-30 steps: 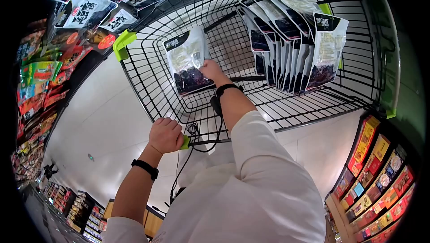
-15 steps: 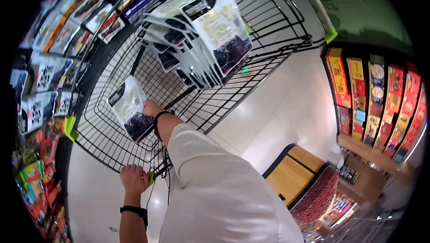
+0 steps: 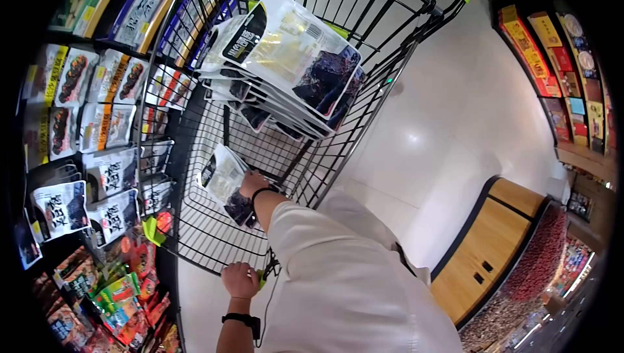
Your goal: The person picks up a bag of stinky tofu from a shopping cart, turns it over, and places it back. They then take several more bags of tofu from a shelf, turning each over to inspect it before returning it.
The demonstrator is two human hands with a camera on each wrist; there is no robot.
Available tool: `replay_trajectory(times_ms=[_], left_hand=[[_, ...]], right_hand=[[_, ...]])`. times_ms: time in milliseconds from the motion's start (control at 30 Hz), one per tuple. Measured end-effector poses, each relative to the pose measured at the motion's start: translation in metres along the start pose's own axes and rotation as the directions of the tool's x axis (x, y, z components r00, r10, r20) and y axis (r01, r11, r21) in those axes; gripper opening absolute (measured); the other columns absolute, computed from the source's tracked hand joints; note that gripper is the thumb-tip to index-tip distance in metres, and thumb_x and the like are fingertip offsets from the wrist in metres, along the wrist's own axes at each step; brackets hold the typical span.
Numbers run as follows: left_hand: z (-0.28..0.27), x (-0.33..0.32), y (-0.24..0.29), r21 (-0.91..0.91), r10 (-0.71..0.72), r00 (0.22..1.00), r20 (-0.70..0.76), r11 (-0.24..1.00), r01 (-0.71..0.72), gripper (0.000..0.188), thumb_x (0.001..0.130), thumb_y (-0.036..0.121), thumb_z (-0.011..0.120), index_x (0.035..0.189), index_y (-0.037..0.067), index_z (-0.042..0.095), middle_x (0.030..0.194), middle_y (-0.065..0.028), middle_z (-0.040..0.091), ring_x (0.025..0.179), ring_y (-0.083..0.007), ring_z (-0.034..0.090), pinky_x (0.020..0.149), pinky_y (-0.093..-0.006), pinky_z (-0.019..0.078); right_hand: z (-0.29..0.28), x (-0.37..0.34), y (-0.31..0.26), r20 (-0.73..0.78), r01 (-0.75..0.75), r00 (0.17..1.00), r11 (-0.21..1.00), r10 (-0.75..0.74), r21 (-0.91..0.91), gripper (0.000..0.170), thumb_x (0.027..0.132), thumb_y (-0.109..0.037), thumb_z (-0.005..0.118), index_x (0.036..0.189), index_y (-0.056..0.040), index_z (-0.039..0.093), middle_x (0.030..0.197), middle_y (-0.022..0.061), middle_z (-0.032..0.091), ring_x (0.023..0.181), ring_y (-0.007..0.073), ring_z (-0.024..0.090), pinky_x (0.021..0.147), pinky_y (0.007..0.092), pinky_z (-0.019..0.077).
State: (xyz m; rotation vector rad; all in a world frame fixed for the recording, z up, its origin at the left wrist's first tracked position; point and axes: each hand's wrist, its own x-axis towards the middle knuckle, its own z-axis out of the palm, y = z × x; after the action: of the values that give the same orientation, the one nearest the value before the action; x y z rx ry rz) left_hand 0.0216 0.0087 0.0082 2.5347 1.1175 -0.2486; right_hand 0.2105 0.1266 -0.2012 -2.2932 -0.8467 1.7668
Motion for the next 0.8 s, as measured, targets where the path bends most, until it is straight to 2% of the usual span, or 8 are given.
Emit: replay_trajectory(times_ms=[233, 300, 533, 600, 667, 700, 733, 800], left_hand=[[-0.001, -0.005, 0.003, 0.015, -0.028, 0.998, -0.062, 0.999, 0.029, 0.010, 0.068, 0.020, 0.059, 0.065, 0.011, 0.056, 0.067, -0.0054, 0.056, 0.069, -0.0258, 0.055, 0.066, -0.0394, 0.0415], [-0.003, -0.006, 0.004, 0.011, -0.022, 0.995, -0.102, 1.000, 0.023, 0.011, 0.069, 0.020, 0.059, 0.065, 0.011, 0.056, 0.067, -0.0053, 0.056, 0.070, -0.0253, 0.056, 0.066, -0.0392, 0.0416], [-0.002, -0.014, 0.003, -0.016, -0.030, 0.973, -0.227, 1.000, 0.027, 0.009, 0.071, 0.018, 0.059, 0.066, 0.010, 0.059, 0.068, -0.0066, 0.059, 0.070, -0.0257, 0.057, 0.067, -0.0390, 0.0414], [0.009, -0.025, -0.004, -0.038, -0.039, 0.974, -0.224, 0.999, 0.032, 0.012, 0.072, 0.021, 0.057, 0.067, 0.010, 0.060, 0.069, -0.0073, 0.060, 0.073, -0.0249, 0.058, 0.069, -0.0398, 0.0417], [0.009, -0.028, 0.000, -0.062, -0.020, 0.956, -0.294, 0.998, 0.002, 0.012, 0.072, 0.021, 0.057, 0.068, 0.010, 0.061, 0.070, -0.0073, 0.060, 0.073, -0.0249, 0.059, 0.069, -0.0398, 0.0418], [0.011, -0.030, 0.003, -0.091, -0.009, 0.942, -0.335, 0.996, -0.022, 0.013, 0.072, 0.022, 0.057, 0.068, 0.011, 0.061, 0.071, -0.0073, 0.060, 0.074, -0.0248, 0.059, 0.070, -0.0397, 0.0418], [0.018, -0.033, 0.005, -0.015, -0.003, 0.927, -0.375, 1.000, -0.003, 0.015, 0.072, 0.026, 0.060, 0.073, 0.012, 0.063, 0.074, -0.0067, 0.062, 0.075, -0.0247, 0.060, 0.069, -0.0392, 0.0419], [0.019, -0.037, 0.021, -0.056, -0.015, 0.945, -0.328, 0.998, -0.004, 0.017, 0.073, 0.029, 0.061, 0.076, 0.013, 0.064, 0.076, -0.0068, 0.062, 0.076, -0.0252, 0.060, 0.069, -0.0393, 0.0425]], right_hand=[[-0.003, -0.010, -0.036, -0.274, -0.027, 0.959, 0.987, 0.070, 0.157, 0.059, 0.079, -0.028, 0.058, 0.130, -0.0057, 0.039, 0.129, 0.0204, 0.041, 0.124, 0.0371, 0.039, 0.097, 0.0521, 0.0371], [-0.031, -0.041, -0.063, -0.137, 0.023, 0.991, 0.978, 0.006, 0.207, 0.050, 0.084, -0.028, 0.054, 0.128, -0.0070, 0.045, 0.137, 0.0203, 0.037, 0.126, 0.0372, 0.036, 0.100, 0.0527, 0.0328], [-0.002, -0.124, -0.108, -0.075, 0.497, 0.828, 0.666, -0.555, 0.557, 0.027, 0.081, -0.026, 0.061, 0.095, -0.0025, 0.066, 0.079, 0.0093, 0.065, 0.073, 0.0178, 0.060, 0.067, 0.0318, 0.0470], [0.028, -0.153, -0.090, -0.181, 0.762, 0.635, 0.570, -0.751, 0.307, 0.024, 0.085, -0.026, 0.060, 0.094, -0.0042, 0.065, 0.073, 0.0060, 0.063, 0.062, 0.0123, 0.056, 0.059, 0.0294, 0.0466], [0.026, -0.215, -0.060, 0.030, 0.682, 0.706, 0.691, -0.708, 0.239, 0.027, 0.083, -0.026, 0.062, 0.097, -0.0029, 0.062, 0.079, 0.0134, 0.065, 0.073, 0.0240, 0.064, 0.067, 0.0348, 0.0497], [0.046, -0.217, -0.031, -0.220, 0.869, 0.480, 0.495, -0.849, -0.015, 0.026, 0.081, -0.025, 0.063, 0.097, -0.0037, 0.063, 0.083, 0.0154, 0.065, 0.076, 0.0319, 0.064, 0.068, 0.0383, 0.0502], [0.053, -0.232, -0.008, -0.284, 0.856, 0.450, 0.500, -0.847, -0.134, 0.029, 0.084, -0.031, 0.057, 0.096, -0.0053, 0.064, 0.081, 0.0142, 0.065, 0.073, 0.0343, 0.063, 0.068, 0.0399, 0.0507], [0.049, -0.270, 0.021, -0.162, 0.719, 0.608, 0.626, -0.777, -0.303, 0.032, 0.086, -0.035, 0.052, 0.096, -0.0074, 0.065, 0.082, 0.0137, 0.066, 0.076, 0.0343, 0.063, 0.070, 0.0403, 0.0508]])
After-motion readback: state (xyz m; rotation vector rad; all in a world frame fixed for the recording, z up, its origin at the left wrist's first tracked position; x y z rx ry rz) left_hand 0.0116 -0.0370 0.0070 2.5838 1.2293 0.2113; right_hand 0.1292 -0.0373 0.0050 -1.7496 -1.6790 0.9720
